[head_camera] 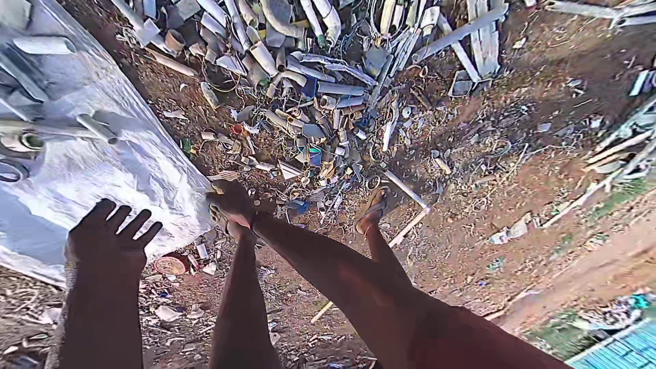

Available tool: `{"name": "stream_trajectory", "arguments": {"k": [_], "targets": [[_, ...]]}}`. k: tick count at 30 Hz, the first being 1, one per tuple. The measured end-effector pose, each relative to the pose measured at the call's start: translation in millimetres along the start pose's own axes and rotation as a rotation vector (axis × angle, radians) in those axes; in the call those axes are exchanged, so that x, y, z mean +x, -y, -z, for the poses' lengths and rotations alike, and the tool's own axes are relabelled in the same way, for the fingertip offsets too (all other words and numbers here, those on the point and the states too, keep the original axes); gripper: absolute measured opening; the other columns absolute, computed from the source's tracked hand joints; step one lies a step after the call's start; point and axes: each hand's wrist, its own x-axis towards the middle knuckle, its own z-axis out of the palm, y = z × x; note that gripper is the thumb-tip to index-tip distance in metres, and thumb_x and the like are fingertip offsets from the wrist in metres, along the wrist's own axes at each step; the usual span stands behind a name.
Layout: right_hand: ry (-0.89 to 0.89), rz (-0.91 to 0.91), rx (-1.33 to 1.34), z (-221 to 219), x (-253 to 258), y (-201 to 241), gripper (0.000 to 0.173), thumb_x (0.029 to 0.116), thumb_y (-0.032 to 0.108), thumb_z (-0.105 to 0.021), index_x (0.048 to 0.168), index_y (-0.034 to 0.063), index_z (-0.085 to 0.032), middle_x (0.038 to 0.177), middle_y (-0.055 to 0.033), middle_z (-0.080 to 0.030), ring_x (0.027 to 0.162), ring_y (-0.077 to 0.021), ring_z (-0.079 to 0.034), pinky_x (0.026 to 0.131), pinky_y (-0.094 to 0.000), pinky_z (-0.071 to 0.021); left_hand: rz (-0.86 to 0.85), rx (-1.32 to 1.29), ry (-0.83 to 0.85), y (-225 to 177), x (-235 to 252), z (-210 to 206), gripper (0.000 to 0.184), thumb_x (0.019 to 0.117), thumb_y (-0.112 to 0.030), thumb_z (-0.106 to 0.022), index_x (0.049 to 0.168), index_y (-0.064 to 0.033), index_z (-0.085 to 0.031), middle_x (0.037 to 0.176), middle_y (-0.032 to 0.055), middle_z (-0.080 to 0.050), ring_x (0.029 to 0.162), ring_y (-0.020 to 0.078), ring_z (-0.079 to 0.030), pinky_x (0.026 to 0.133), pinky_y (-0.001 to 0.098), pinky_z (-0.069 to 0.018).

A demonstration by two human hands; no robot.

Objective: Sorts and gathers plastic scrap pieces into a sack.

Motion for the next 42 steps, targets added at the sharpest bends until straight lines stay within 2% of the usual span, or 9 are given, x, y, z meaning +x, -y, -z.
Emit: {"name": "stream_trajectory", "arguments": {"k": [3, 7, 10, 16, 23, 32, 36, 39, 42], "targets": [[-0.171, -0.669, 0.141, 107.3, -60.2, -38.9, 0.031, 0.1025, 0.020, -0.064, 0.126, -0.0004, -0.064, 0.110, -0.0221, -0.070, 0.090, -0.0318, -0.069, 0.082, -0.0490, -0.0568, 0.158, 0.066, 0.087, 42.8, -80.7, -80.8, 0.042, 0.1111, -0.025, -0.040, 0.149, -0.0079, -0.040, 0.149, 0.0159, -0.048, 0.127, 0.0309, -0.057, 0.096, 0.0472, -0.0527], [-0.430, -0.773, -0.195, 216.5, -96.1, -129.4, 0.031, 0.1012, 0.027, -0.060, 0.117, 0.0026, -0.071, 0.110, -0.0207, -0.071, 0.104, -0.0360, -0.068, 0.090, -0.0587, -0.0535, 0.178, 0.232, 0.189, 115.1, -135.7, -158.0, 0.030, 0.1063, -0.018, -0.054, 0.132, -0.0019, -0.055, 0.110, 0.0148, -0.066, 0.091, 0.0212, -0.069, 0.078, 0.0372, -0.0589], [-0.432, -0.735, -0.426, 257.9, -82.6, -131.6, 0.036, 0.1023, 0.031, -0.059, 0.128, 0.0066, -0.068, 0.122, -0.0196, -0.070, 0.113, -0.0381, -0.067, 0.094, -0.0613, -0.0527, 0.134, 0.341, 0.354, 157.2, -149.0, -189.7, 0.028, 0.1054, -0.014, -0.056, 0.128, 0.0006, -0.057, 0.111, 0.0163, -0.067, 0.095, 0.0220, -0.069, 0.081, 0.0377, -0.0580], [-0.303, -0.537, -0.632, 247.7, -19.9, -118.2, 0.075, 0.0890, 0.059, -0.070, 0.151, 0.0202, -0.052, 0.130, -0.0169, -0.066, 0.112, -0.0367, -0.067, 0.087, -0.0586, -0.0542, 0.113, 0.438, 0.467, 183.5, -162.8, -217.1, 0.024, 0.1060, -0.016, -0.056, 0.123, -0.0007, -0.063, 0.111, 0.0147, -0.069, 0.094, 0.0208, -0.070, 0.081, 0.0366, -0.0597], [0.169, -0.455, -0.628, 224.0, -84.0, -135.8, 0.049, 0.0980, 0.037, -0.064, 0.143, 0.0169, -0.061, 0.131, -0.0169, -0.066, 0.113, -0.0377, -0.067, 0.087, -0.0609, -0.0548, 0.238, 0.496, 0.374, 161.7, -189.2, -212.7, 0.022, 0.1076, -0.013, -0.051, 0.122, 0.0018, -0.060, 0.105, 0.0139, -0.067, 0.089, 0.0186, -0.069, 0.077, 0.0322, -0.0573], [-0.524, -0.382, -0.650, 256.2, -45.2, -138.5, 0.031, 0.0966, 0.016, -0.060, 0.126, 0.0104, -0.071, 0.127, -0.0174, -0.064, 0.115, -0.0304, -0.066, 0.091, -0.0437, -0.0573, 0.323, 0.414, 0.283, 157.9, -210.0, -183.8, 0.023, 0.1079, -0.012, -0.046, 0.117, 0.0028, -0.061, 0.105, 0.0133, -0.066, 0.086, 0.0182, -0.068, 0.076, 0.0308, -0.0570], [-0.255, -0.544, -0.871, 281.2, 8.1, -126.2, 0.077, 0.0805, 0.019, -0.076, 0.152, 0.0117, -0.049, 0.154, -0.0276, -0.040, 0.131, -0.0441, -0.053, 0.090, -0.0568, -0.0554, 0.326, 0.405, 0.295, 174.0, -199.3, -171.2, 0.025, 0.1084, -0.013, -0.046, 0.118, 0.0034, -0.062, 0.106, 0.0149, -0.067, 0.088, 0.0206, -0.069, 0.078, 0.0327, -0.0577], [-0.139, -0.388, -1.049, 287.2, 7.7, -130.0, 0.053, 0.0892, 0.014, -0.067, 0.140, 0.0018, -0.058, 0.147, -0.0266, -0.049, 0.131, -0.0428, -0.055, 0.092, -0.0561, -0.0543, 0.311, 0.410, 0.298, 175.9, -194.5, -172.2, 0.024, 0.1076, -0.012, -0.047, 0.116, 0.0029, -0.063, 0.105, 0.0146, -0.068, 0.087, 0.0202, -0.069, 0.077, 0.0319, -0.0577], [-0.124, -0.396, -1.036, 284.4, -12.8, -128.0, 0.071, 0.0746, 0.032, -0.083, 0.134, 0.0003, -0.061, 0.143, -0.0237, -0.052, 0.131, -0.0417, -0.053, 0.091, -0.0563, -0.0537, 0.314, 0.406, 0.292, 173.7, -190.0, -178.0, 0.022, 0.1069, -0.012, -0.049, 0.116, 0.0031, -0.063, 0.106, 0.0159, -0.067, 0.089, 0.0216, -0.069, 0.078, 0.0331, -0.0578]]}}
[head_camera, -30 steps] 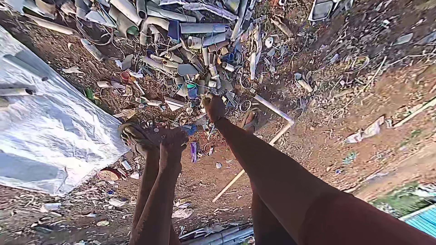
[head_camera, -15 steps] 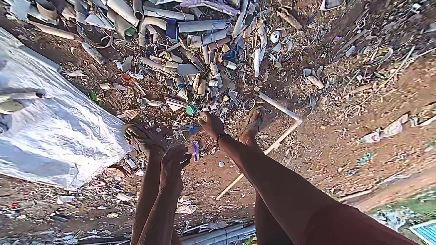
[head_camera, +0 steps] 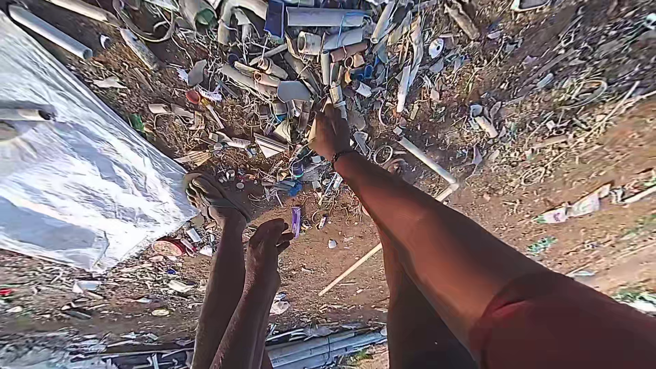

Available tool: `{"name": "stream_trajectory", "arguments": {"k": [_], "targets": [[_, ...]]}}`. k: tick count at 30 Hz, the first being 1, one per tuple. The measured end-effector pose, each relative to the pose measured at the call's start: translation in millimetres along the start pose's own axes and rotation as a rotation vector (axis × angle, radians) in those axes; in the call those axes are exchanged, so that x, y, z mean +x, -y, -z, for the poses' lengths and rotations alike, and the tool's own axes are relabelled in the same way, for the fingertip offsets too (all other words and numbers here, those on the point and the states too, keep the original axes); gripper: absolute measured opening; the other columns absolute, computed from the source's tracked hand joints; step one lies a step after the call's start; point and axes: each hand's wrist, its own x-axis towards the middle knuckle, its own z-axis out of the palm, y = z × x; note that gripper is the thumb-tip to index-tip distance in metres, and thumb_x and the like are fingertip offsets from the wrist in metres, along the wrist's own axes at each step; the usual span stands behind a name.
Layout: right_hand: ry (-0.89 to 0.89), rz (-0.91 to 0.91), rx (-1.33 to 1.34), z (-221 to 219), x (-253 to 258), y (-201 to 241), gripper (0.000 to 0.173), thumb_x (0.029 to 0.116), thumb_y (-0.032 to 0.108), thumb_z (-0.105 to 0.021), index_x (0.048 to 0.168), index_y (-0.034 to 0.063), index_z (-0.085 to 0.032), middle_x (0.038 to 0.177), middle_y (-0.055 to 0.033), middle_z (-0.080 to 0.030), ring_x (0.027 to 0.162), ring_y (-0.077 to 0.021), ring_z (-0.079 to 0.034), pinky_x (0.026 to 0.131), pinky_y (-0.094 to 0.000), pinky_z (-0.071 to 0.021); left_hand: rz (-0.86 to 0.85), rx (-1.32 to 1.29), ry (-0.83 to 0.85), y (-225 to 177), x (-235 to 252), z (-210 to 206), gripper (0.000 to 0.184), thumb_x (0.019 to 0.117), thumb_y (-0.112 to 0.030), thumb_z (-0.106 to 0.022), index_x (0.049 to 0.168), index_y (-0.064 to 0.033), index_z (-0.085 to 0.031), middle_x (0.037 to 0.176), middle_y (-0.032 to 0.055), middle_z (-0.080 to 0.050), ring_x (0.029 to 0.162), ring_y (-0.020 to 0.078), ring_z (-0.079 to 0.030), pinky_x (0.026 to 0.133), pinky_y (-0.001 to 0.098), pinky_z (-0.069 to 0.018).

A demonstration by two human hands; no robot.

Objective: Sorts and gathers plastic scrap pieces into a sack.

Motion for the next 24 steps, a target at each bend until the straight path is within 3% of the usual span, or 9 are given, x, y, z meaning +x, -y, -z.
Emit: {"name": "stream_trajectory", "arguments": {"k": [3, 6, 8, 10, 12, 14, 16, 19, 24], "targets": [[-0.039, 0.039, 0.281, -3.5, -49.0, -1.1, 0.075, 0.0706, 0.048, -0.085, 0.124, 0.0003, -0.065, 0.130, -0.0227, -0.059, 0.122, -0.0375, -0.060, 0.092, -0.0527, -0.0547, 0.014, -0.014, -0.011, -7.7, 8.9, -6.1, 0.028, 0.1073, -0.017, -0.052, 0.128, 0.0005, -0.058, 0.118, 0.0185, -0.065, 0.100, 0.0254, -0.068, 0.082, 0.0384, -0.0572], [0.132, 0.239, 0.720, 15.6, -119.3, 14.1, 0.069, 0.0727, 0.041, -0.092, 0.126, 0.0057, -0.067, 0.124, -0.0148, -0.063, 0.111, -0.0257, -0.063, 0.094, -0.0447, -0.0552, 0.068, -0.154, 0.053, -13.5, 25.2, -10.3, 0.045, 0.1102, -0.030, -0.045, 0.150, -0.0099, -0.043, 0.140, 0.0194, -0.056, 0.120, 0.0330, -0.063, 0.091, 0.0493, -0.0558], [0.343, 0.346, 0.925, 32.8, -149.3, 24.1, 0.059, 0.0750, 0.033, -0.091, 0.123, 0.0066, -0.071, 0.121, -0.0085, -0.065, 0.103, -0.0146, -0.064, 0.088, -0.0335, -0.0552, 0.069, -0.264, 0.075, -16.9, 30.2, -12.1, 0.040, 0.1103, -0.030, -0.044, 0.144, -0.0088, -0.048, 0.124, 0.0187, -0.062, 0.104, 0.0314, -0.068, 0.081, 0.0482, -0.0600], [0.310, 0.415, 1.050, 34.0, -147.4, 22.7, 0.040, 0.0849, 0.027, -0.086, 0.116, 0.0047, -0.075, 0.111, -0.0088, -0.070, 0.094, -0.0122, -0.068, 0.081, -0.0285, -0.0590, 0.064, -0.268, 0.056, -19.9, 24.6, -12.8, 0.026, 0.1086, -0.022, -0.048, 0.127, -0.0056, -0.057, 0.094, 0.0136, -0.066, 0.076, 0.0239, -0.068, 0.063, 0.0386, -0.0598], [0.135, 0.343, 0.913, 27.6, -113.1, 18.6, 0.029, 0.0963, 0.032, -0.073, 0.114, 0.0089, -0.077, 0.106, -0.0080, -0.073, 0.093, -0.0151, -0.069, 0.085, -0.0347, -0.0575, 0.074, -0.233, 0.065, -18.7, 13.9, -8.7, 0.021, 0.1080, -0.017, -0.048, 0.120, -0.0044, -0.059, 0.082, 0.0105, -0.063, 0.063, 0.0197, -0.063, 0.053, 0.0328, -0.0554], [0.077, 0.234, 0.662, 20.3, -63.0, 21.8, 0.032, 0.1023, 0.034, -0.061, 0.124, 0.0151, -0.075, 0.114, -0.0096, -0.074, 0.105, -0.0227, -0.070, 0.094, -0.0455, -0.0552, 0.088, -0.215, 0.087, -16.1, 0.6, -3.0, 0.025, 0.1086, -0.019, -0.045, 0.122, -0.0023, -0.058, 0.084, 0.0135, -0.066, 0.065, 0.0223, -0.066, 0.054, 0.0335, -0.0563], [0.144, 0.148, 0.430, 19.1, -19.6, 37.7, 0.040, 0.1039, 0.031, -0.056, 0.142, 0.0223, -0.063, 0.128, -0.0128, -0.068, 0.118, -0.0306, -0.066, 0.098, -0.0538, -0.0529, 0.064, -0.189, 0.146, -6.9, -7.4, 5.1, 0.031, 0.1092, -0.021, -0.040, 0.125, -0.0007, -0.057, 0.089, 0.0155, -0.070, 0.073, 0.0243, -0.070, 0.060, 0.0352, -0.0582], [0.101, 0.084, 0.188, 14.9, 21.5, 64.8, 0.055, 0.1024, 0.023, -0.054, 0.157, 0.0253, -0.046, 0.128, -0.0177, -0.066, 0.117, -0.0364, -0.065, 0.091, -0.0557, -0.0539, 0.044, -0.149, 0.168, 8.0, -7.1, 13.9, 0.033, 0.1088, -0.021, -0.036, 0.124, -0.0007, -0.058, 0.089, 0.0151, -0.072, 0.074, 0.0208, -0.070, 0.062, 0.0310, -0.0565], [0.043, 0.104, 0.049, 10.2, 32.2, 81.7, 0.040, 0.1023, 0.011, -0.050, 0.141, 0.0146, -0.061, 0.125, -0.0243, -0.065, 0.111, -0.0437, -0.066, 0.093, -0.0630, -0.0502, 0.109, -0.227, 0.133, -5.8, -9.2, 15.0, 0.025, 0.1077, -0.011, -0.038, 0.112, 0.0013, -0.060, 0.085, 0.0125, -0.070, 0.063, 0.0168, -0.067, 0.056, 0.0274, -0.0555]]}}
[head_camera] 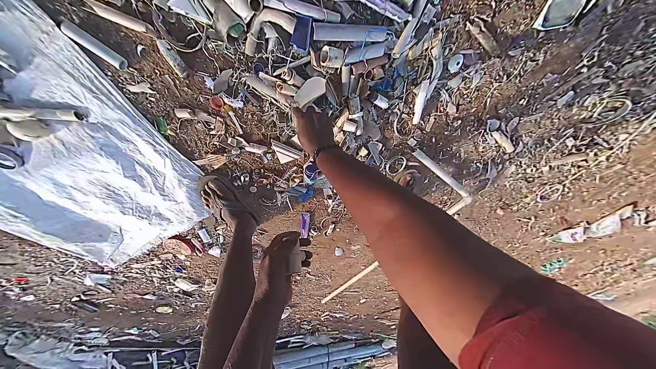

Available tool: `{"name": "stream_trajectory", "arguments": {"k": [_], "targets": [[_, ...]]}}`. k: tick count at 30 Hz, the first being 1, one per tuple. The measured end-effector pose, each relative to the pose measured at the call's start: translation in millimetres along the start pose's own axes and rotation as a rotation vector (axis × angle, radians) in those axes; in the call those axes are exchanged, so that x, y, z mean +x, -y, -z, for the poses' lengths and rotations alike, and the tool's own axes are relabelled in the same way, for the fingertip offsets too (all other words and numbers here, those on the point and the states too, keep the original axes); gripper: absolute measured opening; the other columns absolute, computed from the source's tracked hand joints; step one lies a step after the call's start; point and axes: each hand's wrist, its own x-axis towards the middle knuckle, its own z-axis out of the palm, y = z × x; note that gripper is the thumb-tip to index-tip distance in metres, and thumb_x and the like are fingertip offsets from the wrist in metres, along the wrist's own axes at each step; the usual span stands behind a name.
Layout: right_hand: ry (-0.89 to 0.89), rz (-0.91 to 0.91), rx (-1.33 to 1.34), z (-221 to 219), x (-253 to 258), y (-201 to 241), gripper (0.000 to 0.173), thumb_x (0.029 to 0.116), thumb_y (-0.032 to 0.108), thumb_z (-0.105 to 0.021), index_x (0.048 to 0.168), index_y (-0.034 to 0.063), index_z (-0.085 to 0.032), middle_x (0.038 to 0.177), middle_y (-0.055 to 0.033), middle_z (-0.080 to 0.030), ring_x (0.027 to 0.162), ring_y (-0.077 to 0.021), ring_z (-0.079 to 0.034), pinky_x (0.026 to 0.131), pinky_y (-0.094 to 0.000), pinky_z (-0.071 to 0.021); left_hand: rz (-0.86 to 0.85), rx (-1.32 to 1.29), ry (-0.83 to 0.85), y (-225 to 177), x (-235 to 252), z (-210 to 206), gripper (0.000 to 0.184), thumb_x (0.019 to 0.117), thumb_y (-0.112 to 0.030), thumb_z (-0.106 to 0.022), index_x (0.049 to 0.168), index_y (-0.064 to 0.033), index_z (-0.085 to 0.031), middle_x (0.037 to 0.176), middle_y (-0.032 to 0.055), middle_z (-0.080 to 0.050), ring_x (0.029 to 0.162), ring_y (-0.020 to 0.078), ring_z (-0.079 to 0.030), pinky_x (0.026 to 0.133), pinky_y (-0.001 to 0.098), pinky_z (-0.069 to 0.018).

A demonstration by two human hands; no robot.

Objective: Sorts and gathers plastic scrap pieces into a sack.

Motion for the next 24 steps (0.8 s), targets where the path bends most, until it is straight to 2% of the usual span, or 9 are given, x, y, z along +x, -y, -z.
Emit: {"name": "stream_trajectory", "arguments": {"k": [2, 4, 7, 10, 12, 15, 18, 20, 24], "targets": [[0.002, 0.036, -0.033, -5.1, -4.9, -2.4, 0.038, 0.1007, 0.007, -0.051, 0.136, 0.0123, -0.063, 0.126, -0.0238, -0.065, 0.110, -0.0424, -0.067, 0.088, -0.0590, -0.0542, -0.006, -0.005, 0.007, -9.4, -3.0, -4.4, 0.025, 0.1058, -0.007, -0.038, 0.106, 0.0018, -0.061, 0.087, 0.0122, -0.069, 0.065, 0.0173, -0.067, 0.058, 0.0286, -0.0565], [0.010, 0.065, -0.040, -13.1, -6.4, -10.2, 0.035, 0.1014, 0.007, -0.051, 0.134, 0.0099, -0.064, 0.138, -0.0241, -0.057, 0.108, -0.0420, -0.067, 0.084, -0.0569, -0.0571, -0.018, -0.030, 0.061, -4.5, 6.5, 4.2, 0.026, 0.1017, -0.006, -0.039, 0.105, 0.0028, -0.063, 0.094, 0.0159, -0.070, 0.075, 0.0239, -0.070, 0.066, 0.0364, -0.0600], [0.071, 0.214, -0.085, -23.5, -12.3, -24.7, 0.036, 0.0953, 0.002, -0.059, 0.131, 0.0067, -0.065, 0.138, -0.0234, -0.057, 0.113, -0.0435, -0.064, 0.083, -0.0587, -0.0571, -0.049, 0.006, 0.047, 1.3, 16.6, 10.7, 0.025, 0.0977, -0.006, -0.039, 0.094, 0.0005, -0.063, 0.081, 0.0124, -0.068, 0.070, 0.0237, -0.069, 0.066, 0.0378, -0.0597], [0.138, 0.246, -0.064, -26.7, -25.3, -32.4, 0.041, 0.0969, 0.002, -0.057, 0.137, 0.0084, -0.059, 0.129, -0.0215, -0.063, 0.114, -0.0416, -0.066, 0.086, -0.0572, -0.0566, -0.058, 0.033, 0.002, 0.5, 20.7, 11.9, 0.020, 0.0942, -0.008, -0.044, 0.083, -0.0032, -0.060, 0.072, 0.0096, -0.064, 0.064, 0.0222, -0.066, 0.064, 0.0375, -0.0591], [0.189, 0.215, -0.093, -31.2, -31.5, -39.2, 0.051, 0.0978, 0.003, -0.056, 0.148, 0.0119, -0.054, 0.137, -0.0240, -0.057, 0.122, -0.0421, -0.061, 0.091, -0.0561, -0.0555, -0.049, 0.038, -0.031, 0.1, 23.7, 11.3, 0.019, 0.0958, -0.008, -0.048, 0.081, -0.0029, -0.060, 0.070, 0.0105, -0.064, 0.063, 0.0228, -0.067, 0.064, 0.0381, -0.0596], [0.123, 0.245, -0.091, -49.7, -35.1, -54.4, 0.035, 0.0994, 0.005, -0.055, 0.131, 0.0094, -0.067, 0.139, -0.0226, -0.057, 0.125, -0.0393, -0.060, 0.093, -0.0558, -0.0553, -0.083, 0.076, -0.021, -4.8, 24.7, 5.8, 0.021, 0.0980, -0.006, -0.049, 0.080, -0.0033, -0.059, 0.068, 0.0082, -0.063, 0.061, 0.0196, -0.065, 0.061, 0.0337, -0.0590], [0.169, 0.216, -0.115, -53.5, -39.5, -59.0, 0.043, 0.0981, 0.005, -0.057, 0.141, 0.0051, -0.059, 0.139, -0.0241, -0.057, 0.126, -0.0429, -0.059, 0.095, -0.0619, -0.0515, -0.095, 0.079, 0.002, -5.4, 28.4, 3.3, 0.018, 0.0988, -0.007, -0.050, 0.088, -0.0019, -0.063, 0.073, 0.0092, -0.064, 0.065, 0.0199, -0.066, 0.063, 0.0335, -0.0586], [0.204, 0.152, -0.132, -52.3, -45.3, -62.8, 0.049, 0.1001, 0.012, -0.058, 0.148, 0.0058, -0.052, 0.136, -0.0250, -0.059, 0.123, -0.0431, -0.060, 0.095, -0.0588, -0.0532, -0.096, 0.064, 0.028, -5.7, 30.3, 3.0, 0.016, 0.1009, -0.007, -0.050, 0.096, -0.0002, -0.064, 0.075, 0.0098, -0.065, 0.066, 0.0200, -0.066, 0.062, 0.0335, -0.0592], [0.121, -0.096, 0.071, -39.7, -64.6, -73.3, 0.050, 0.0952, 0.036, -0.065, 0.135, 0.0062, -0.060, 0.125, -0.0203, -0.065, 0.112, -0.0380, -0.067, 0.085, -0.0574, -0.0554, -0.129, 0.086, 0.078, -8.8, 32.9, 4.8, 0.022, 0.0961, -0.001, -0.046, 0.112, 0.0012, -0.062, 0.095, 0.0110, -0.068, 0.072, 0.0213, -0.068, 0.064, 0.0355, -0.0601]]}}
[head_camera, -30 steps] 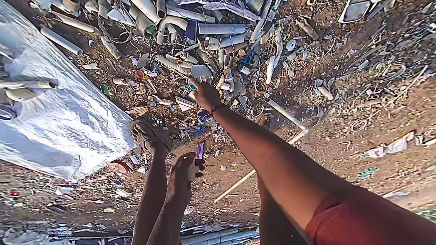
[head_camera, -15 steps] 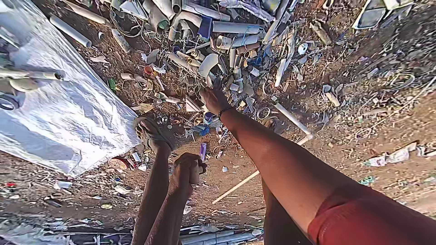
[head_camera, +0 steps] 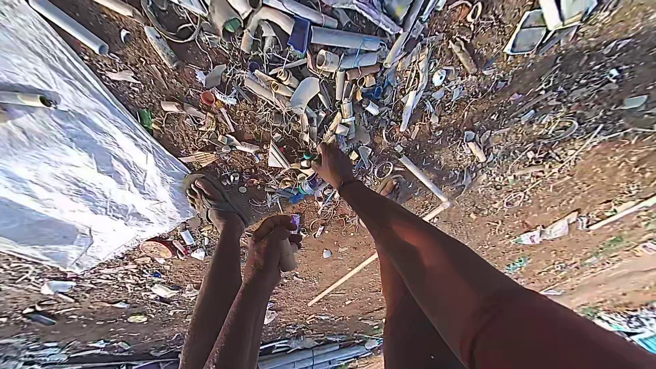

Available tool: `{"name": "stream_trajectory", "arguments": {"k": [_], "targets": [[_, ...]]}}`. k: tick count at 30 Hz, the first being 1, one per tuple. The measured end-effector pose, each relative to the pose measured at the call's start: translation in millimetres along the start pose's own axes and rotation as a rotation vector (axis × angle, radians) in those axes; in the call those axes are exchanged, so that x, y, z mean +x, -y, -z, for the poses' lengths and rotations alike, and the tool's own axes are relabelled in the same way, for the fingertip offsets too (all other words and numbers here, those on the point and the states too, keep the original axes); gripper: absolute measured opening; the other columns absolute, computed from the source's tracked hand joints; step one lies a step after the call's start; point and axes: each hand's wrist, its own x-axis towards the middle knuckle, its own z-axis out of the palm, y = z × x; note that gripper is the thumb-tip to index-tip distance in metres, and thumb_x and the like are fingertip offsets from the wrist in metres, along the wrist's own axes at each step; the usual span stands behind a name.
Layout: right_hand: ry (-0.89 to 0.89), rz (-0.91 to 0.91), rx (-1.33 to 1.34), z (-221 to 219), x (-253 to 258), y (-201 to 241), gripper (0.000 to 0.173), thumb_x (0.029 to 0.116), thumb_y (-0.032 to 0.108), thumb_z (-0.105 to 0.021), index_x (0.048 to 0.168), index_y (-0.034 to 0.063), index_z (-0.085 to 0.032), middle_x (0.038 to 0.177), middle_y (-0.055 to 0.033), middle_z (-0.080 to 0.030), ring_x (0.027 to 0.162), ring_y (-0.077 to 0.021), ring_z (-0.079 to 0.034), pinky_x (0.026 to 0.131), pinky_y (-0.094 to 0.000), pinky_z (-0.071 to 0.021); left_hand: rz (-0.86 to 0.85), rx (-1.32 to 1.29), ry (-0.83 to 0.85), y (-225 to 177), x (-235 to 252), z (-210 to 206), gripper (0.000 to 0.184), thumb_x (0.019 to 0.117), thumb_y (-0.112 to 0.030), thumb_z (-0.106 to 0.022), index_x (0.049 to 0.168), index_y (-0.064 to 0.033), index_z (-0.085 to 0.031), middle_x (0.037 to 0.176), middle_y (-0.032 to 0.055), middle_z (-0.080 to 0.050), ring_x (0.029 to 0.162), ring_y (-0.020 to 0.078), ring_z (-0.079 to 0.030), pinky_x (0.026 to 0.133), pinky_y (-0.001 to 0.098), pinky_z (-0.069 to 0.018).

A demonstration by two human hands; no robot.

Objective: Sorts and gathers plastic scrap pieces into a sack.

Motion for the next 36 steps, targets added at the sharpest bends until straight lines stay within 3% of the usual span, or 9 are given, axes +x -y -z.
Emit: {"name": "stream_trajectory", "arguments": {"k": [3, 7, 11, 14, 19, 24, 28, 33, 36], "targets": [[-0.043, -0.033, 0.474, 8.5, -31.0, -3.1, 0.036, 0.0952, 0.035, -0.068, 0.116, 0.0051, -0.069, 0.102, -0.0133, -0.073, 0.092, -0.0281, -0.071, 0.080, -0.0526, -0.0562, -0.047, 0.062, -0.041, -4.7, 1.3, -2.2, 0.034, 0.0947, 0.002, -0.046, 0.127, 0.0012, -0.056, 0.103, 0.0126, -0.068, 0.062, 0.0188, -0.066, 0.055, 0.0323, -0.0586], [0.309, 0.013, 1.031, 44.8, -109.4, 46.2, 0.014, 0.0996, 0.015, -0.068, 0.105, 0.0021, -0.069, 0.078, -0.0036, -0.064, 0.057, -0.0064, -0.050, 0.052, -0.0218, -0.0429, -0.104, 0.127, 0.006, -11.8, 0.8, -3.7, 0.053, 0.0987, -0.006, -0.063, 0.148, -0.0057, -0.044, 0.113, 0.0131, -0.069, 0.060, 0.0174, -0.067, 0.051, 0.0303, -0.0580], [0.547, 0.045, 1.191, 67.8, -128.4, 86.0, 0.021, 0.1040, 0.012, -0.060, 0.088, 0.0028, -0.069, 0.064, 0.0046, -0.064, 0.052, 0.0013, -0.054, 0.052, -0.0143, -0.0461, -0.204, 0.096, -0.034, -19.3, 1.4, 0.6, 0.030, 0.0965, -0.008, -0.066, 0.125, 0.0001, -0.062, 0.084, 0.0096, -0.068, 0.056, 0.0175, -0.067, 0.051, 0.0318, -0.0608], [0.301, 0.137, 0.987, 53.4, -79.1, 89.6, 0.027, 0.1069, 0.025, -0.057, 0.097, 0.0039, -0.071, 0.077, -0.0019, -0.070, 0.057, -0.0052, -0.059, 0.052, -0.0205, -0.0486, -0.215, 0.054, -0.124, -27.7, 2.9, 9.6, 0.015, 0.0981, -0.006, -0.064, 0.111, 0.0012, -0.064, 0.083, 0.0097, -0.069, 0.055, 0.0173, -0.066, 0.051, 0.0312, -0.0600], [-0.034, -0.131, 0.176, 33.2, 26.3, 118.8, 0.029, 0.1008, 0.029, -0.056, 0.107, 0.0053, -0.071, 0.105, -0.0173, -0.073, 0.102, -0.0354, -0.070, 0.082, -0.0578, -0.0545, -0.168, 0.011, -0.151, -30.7, 4.1, 19.4, 0.014, 0.0971, -0.004, -0.062, 0.110, 0.0021, -0.063, 0.084, 0.0126, -0.069, 0.052, 0.0195, -0.065, 0.050, 0.0324, -0.0595], [-0.185, -0.158, 0.067, 14.5, 54.0, 134.9, 0.041, 0.0970, 0.020, -0.065, 0.136, 0.0084, -0.062, 0.129, -0.0154, -0.068, 0.115, -0.0343, -0.068, 0.089, -0.0555, -0.0557, -0.146, 0.032, -0.096, -31.0, 1.9, 21.6, 0.014, 0.0945, -0.001, -0.063, 0.108, 0.0030, -0.063, 0.080, 0.0115, -0.068, 0.052, 0.0179, -0.065, 0.050, 0.0306, -0.0599], [-0.244, -0.091, 0.007, 13.4, 68.5, 131.1, 0.047, 0.0930, 0.019, -0.070, 0.138, 0.0127, -0.060, 0.129, -0.0149, -0.067, 0.109, -0.0362, -0.070, 0.083, -0.0562, -0.0573, -0.131, 0.045, -0.062, -33.8, 0.4, 23.6, 0.013, 0.0926, 0.001, -0.063, 0.106, 0.0033, -0.063, 0.078, 0.0105, -0.067, 0.054, 0.0178, -0.066, 0.051, 0.0301, -0.0603], [-0.209, 0.016, -0.093, 20.3, 79.9, 120.0, 0.041, 0.0958, 0.026, -0.067, 0.135, 0.0136, -0.063, 0.129, -0.0156, -0.066, 0.108, -0.0369, -0.069, 0.081, -0.0579, -0.0565, -0.145, 0.030, -0.042, -34.2, 2.9, 23.3, 0.014, 0.0891, 0.002, -0.063, 0.103, 0.0031, -0.063, 0.077, 0.0111, -0.067, 0.053, 0.0180, -0.065, 0.051, 0.0302, -0.0596], [-0.161, -0.021, -0.022, 23.1, 64.5, 116.7, 0.041, 0.0943, 0.038, -0.065, 0.114, 0.0022, -0.069, 0.116, -0.0193, -0.071, 0.109, -0.0387, -0.068, 0.088, -0.0617, -0.0504, -0.135, 0.011, -0.069, -37.1, 1.6, 20.2, 0.006, 0.0955, -0.001, -0.060, 0.099, 0.0027, -0.062, 0.075, 0.0103, -0.065, 0.051, 0.0174, -0.063, 0.050, 0.0309, -0.0597]]}}
